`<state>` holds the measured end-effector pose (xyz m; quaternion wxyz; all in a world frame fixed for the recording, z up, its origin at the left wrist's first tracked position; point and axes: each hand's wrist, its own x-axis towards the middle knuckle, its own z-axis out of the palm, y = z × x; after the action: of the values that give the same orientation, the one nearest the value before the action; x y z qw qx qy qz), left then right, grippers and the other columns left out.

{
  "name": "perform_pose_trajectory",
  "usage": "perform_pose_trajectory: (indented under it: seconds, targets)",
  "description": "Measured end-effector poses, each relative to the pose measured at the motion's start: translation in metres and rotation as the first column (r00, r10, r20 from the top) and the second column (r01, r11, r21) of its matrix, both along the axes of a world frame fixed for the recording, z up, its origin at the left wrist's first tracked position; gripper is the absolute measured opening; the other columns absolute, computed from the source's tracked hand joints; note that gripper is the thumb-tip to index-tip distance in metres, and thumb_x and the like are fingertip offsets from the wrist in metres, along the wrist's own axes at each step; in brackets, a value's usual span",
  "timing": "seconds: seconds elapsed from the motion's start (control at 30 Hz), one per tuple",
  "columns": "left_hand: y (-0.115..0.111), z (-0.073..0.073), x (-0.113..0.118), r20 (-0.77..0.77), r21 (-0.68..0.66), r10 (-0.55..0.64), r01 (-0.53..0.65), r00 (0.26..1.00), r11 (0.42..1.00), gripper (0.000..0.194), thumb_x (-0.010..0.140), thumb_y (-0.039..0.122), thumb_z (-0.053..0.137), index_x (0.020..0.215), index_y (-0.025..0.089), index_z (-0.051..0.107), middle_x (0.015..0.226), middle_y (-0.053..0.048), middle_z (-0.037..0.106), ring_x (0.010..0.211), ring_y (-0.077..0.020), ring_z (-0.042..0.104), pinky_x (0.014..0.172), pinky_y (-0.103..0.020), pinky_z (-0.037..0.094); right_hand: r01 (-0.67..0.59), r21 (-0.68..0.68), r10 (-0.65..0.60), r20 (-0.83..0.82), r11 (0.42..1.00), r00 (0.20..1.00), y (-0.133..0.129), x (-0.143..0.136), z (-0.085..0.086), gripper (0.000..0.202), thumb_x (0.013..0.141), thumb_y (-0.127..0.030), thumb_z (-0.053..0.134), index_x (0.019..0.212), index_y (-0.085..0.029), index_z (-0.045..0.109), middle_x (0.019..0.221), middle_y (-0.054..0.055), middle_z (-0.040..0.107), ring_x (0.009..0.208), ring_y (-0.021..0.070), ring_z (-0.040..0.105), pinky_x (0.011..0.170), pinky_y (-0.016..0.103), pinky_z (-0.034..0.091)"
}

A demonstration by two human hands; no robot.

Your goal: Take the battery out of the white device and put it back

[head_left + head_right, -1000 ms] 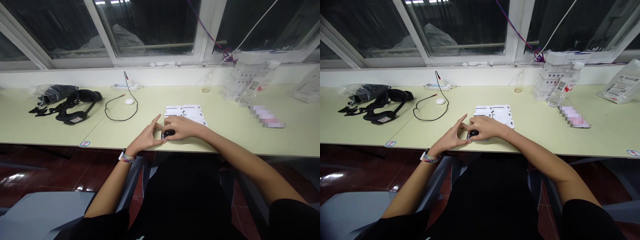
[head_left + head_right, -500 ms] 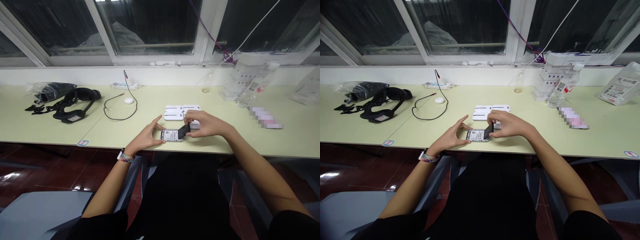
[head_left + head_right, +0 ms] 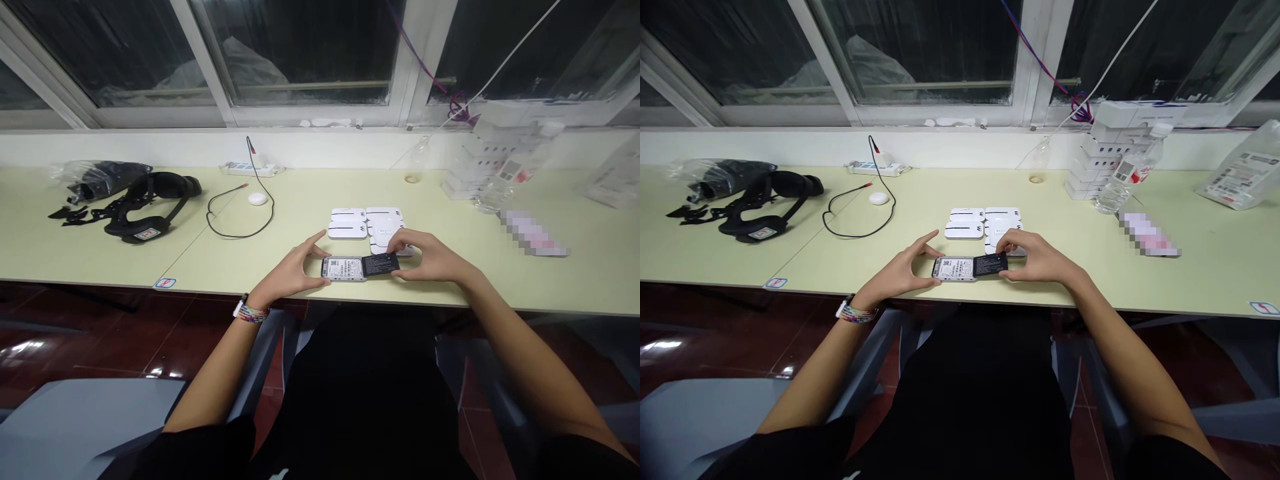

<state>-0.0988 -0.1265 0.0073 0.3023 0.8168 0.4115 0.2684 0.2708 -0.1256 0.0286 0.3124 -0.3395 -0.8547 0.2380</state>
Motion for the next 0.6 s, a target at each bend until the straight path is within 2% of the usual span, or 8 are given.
perform_pose_trajectory:
  seconds: [0.6]
  targets:
    - [0.0017, 0.0002, -0.0009, -0.02, 0.026, -0.024, 0.024, 1.0, 0.999, 0.1, 0.088, 0.04, 0.089, 0.172, 0.036, 0.036, 0.138, -0.005, 0.076, 0.143, -0.0335, 0.064, 0.13, -0.055, 0.04, 0.003, -0.023, -0.003, 0.001, 1.0, 1.0, -0.0016, -0.0017, -0.0014, 0.029, 0.08, -0.03, 0.085, 0.105, -0.029, 0.071, 0.108, 0.004, 0.075, 0.1, 0.0271, 0.072, 0.092, 0.046, 0.062]
